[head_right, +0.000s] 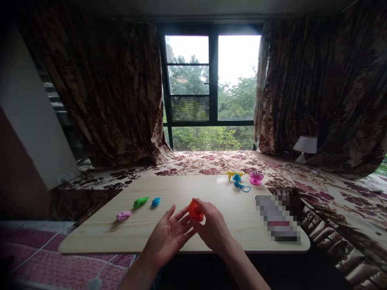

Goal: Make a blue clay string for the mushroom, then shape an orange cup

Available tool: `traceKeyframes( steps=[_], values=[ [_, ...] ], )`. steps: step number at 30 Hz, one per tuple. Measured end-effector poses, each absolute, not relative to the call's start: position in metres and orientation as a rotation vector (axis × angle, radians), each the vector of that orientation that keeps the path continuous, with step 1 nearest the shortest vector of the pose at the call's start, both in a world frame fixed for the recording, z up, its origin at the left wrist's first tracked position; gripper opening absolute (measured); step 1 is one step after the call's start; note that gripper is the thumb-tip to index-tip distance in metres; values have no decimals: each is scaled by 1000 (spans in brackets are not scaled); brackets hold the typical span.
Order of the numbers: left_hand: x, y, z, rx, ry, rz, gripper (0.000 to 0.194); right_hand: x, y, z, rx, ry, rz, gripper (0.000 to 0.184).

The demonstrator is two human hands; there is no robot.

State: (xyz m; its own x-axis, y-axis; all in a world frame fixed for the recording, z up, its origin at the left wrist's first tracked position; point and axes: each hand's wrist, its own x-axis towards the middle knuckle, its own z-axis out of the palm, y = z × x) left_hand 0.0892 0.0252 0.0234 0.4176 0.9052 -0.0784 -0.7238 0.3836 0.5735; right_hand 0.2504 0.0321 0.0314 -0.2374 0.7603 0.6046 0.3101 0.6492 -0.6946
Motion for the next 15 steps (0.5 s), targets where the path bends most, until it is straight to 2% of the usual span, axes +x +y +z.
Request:
traceKeyframes(
  steps=[3,8,15],
  values=[
    [95,26,17,425,298,1096,34,248,17,37,-852,-2057,316,58],
    [99,20,11,351,271,1083,30,252,-8,47,-851,-2266,160,34],
    [104,7,24,302,244,1051,27,244,-15,40,-938,-2325,79,28]
  ],
)
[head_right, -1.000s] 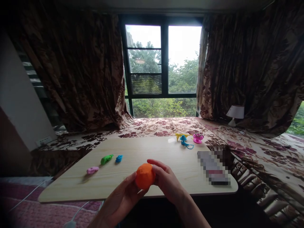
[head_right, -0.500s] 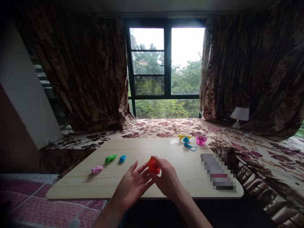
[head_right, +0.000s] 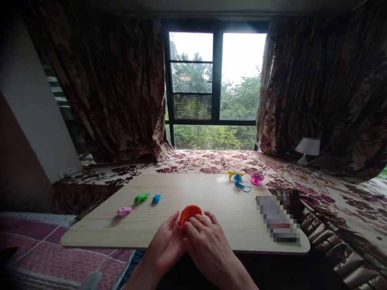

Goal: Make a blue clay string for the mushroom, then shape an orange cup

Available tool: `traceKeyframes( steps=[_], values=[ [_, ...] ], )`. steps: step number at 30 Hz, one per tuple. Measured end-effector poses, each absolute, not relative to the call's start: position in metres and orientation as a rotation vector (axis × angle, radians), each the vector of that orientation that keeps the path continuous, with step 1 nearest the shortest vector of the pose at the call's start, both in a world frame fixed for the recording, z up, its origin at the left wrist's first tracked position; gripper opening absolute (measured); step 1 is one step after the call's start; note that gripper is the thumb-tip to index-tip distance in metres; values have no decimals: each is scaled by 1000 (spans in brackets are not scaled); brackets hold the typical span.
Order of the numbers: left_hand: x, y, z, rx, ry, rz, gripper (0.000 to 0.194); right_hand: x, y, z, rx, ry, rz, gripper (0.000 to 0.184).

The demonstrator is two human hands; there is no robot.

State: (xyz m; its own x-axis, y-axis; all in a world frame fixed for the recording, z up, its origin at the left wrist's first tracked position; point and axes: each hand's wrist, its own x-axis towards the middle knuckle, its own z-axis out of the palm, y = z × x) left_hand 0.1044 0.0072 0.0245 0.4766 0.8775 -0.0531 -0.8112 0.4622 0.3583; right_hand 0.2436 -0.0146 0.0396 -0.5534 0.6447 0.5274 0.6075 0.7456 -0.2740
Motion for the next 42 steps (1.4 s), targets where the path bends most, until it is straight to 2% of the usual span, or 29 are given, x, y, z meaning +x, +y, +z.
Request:
traceKeyframes(
  steps=[5,11,17,22,26,30,33,37,42],
  values=[
    [109,5,27,376,364,1160,26,236,-11,36,-940,-2319,46,28],
    [107,19,22,381,461,1125,19,240,-4,39,-923,-2376,57,25],
    [105,40,21,541,545,1181,22,251,12,46,-856,-2228,74,29],
    [107,62,8,756,717,1248,19,249,58,24,-1014,-1868,185,34],
    [105,75,-7,975,943,1402,29,237,83,-3,-1047,-1777,216,19],
    [106,76,-17,1213,1082,1524,23,233,85,-20,-1054,-1707,241,22],
    [108,73,-20,1369,1135,1552,19,234,80,-24,-1042,-1688,247,27],
    [110,70,-20,1528,1221,1608,21,235,76,-23,-1019,-1702,238,21],
    [109,70,-20,1683,1263,1621,17,237,77,-25,-1009,-1697,202,22]
  ],
)
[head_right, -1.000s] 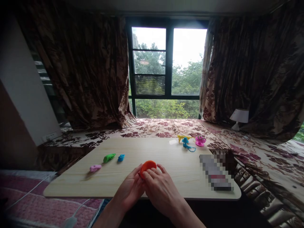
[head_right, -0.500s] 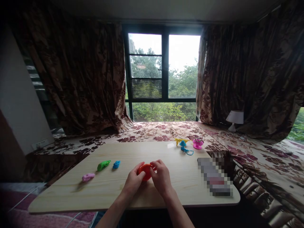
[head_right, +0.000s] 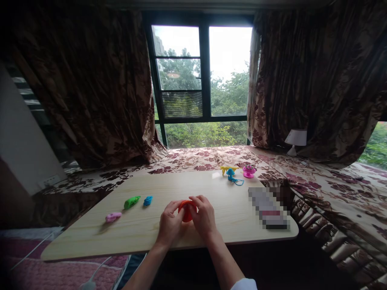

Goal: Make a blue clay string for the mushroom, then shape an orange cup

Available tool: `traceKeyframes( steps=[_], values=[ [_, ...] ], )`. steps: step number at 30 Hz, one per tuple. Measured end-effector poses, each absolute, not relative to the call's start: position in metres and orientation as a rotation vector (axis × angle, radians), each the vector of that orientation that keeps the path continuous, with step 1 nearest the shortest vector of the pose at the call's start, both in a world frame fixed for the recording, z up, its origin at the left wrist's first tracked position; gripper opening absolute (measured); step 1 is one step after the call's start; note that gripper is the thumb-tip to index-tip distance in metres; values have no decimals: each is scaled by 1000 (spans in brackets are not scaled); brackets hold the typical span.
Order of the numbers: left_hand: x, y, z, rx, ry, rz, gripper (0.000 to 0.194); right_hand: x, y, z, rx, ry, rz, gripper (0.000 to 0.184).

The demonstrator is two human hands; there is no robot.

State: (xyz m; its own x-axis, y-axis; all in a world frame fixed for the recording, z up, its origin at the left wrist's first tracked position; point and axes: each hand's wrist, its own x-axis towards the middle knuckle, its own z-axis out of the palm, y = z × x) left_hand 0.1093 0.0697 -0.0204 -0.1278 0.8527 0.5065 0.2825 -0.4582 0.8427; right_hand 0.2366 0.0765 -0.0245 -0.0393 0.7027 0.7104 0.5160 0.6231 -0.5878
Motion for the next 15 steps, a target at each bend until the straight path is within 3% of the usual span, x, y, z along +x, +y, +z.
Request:
traceKeyframes(
  steps=[15],
  values=[
    [109,71,-23,1766,1311,1600,15,237,75,-21,-982,-1748,148,17]
  ],
)
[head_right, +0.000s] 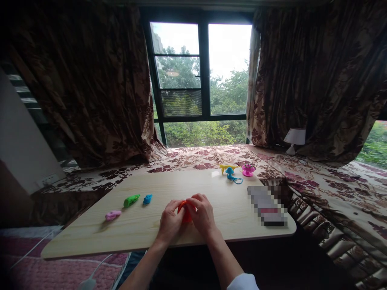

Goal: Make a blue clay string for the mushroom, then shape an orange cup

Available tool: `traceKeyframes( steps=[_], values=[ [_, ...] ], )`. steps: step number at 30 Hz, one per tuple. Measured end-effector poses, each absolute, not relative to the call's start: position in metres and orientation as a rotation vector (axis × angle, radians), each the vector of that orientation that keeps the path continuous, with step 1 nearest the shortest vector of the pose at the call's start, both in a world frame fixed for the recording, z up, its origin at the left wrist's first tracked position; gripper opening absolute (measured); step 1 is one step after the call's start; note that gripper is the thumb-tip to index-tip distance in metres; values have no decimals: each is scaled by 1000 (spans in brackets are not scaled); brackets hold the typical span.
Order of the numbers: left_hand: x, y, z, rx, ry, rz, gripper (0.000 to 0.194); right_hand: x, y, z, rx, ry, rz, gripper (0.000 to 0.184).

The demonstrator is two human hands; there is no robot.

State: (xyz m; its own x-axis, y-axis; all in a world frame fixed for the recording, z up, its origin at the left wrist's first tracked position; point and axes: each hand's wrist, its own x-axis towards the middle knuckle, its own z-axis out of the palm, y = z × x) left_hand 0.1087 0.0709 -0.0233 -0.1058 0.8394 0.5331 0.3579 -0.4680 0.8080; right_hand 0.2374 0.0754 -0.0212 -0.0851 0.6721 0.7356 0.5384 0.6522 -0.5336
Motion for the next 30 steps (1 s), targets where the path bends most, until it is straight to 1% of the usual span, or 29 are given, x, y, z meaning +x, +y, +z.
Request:
traceKeyframes(
  steps=[3,7,12,17,21,25,30],
  values=[
    [109,70,-24,1751,1312,1602,15,237,76,-21,-973,-1743,152,18],
    [109,71,-27,1695,1311,1612,19,237,78,-22,-978,-1716,156,29],
    [110,71,-26,1658,1277,1612,22,237,76,-22,-971,-1716,170,20],
    [110,69,-23,1643,1267,1609,16,237,75,-22,-958,-1719,191,21],
    [110,67,-22,1632,1264,1608,16,236,75,-22,-950,-1707,210,28],
    [109,67,-22,1649,1264,1586,16,236,74,-22,-930,-1716,230,23],
    [109,67,-24,1636,1272,1580,15,236,76,-23,-925,-1699,254,22]
  ],
)
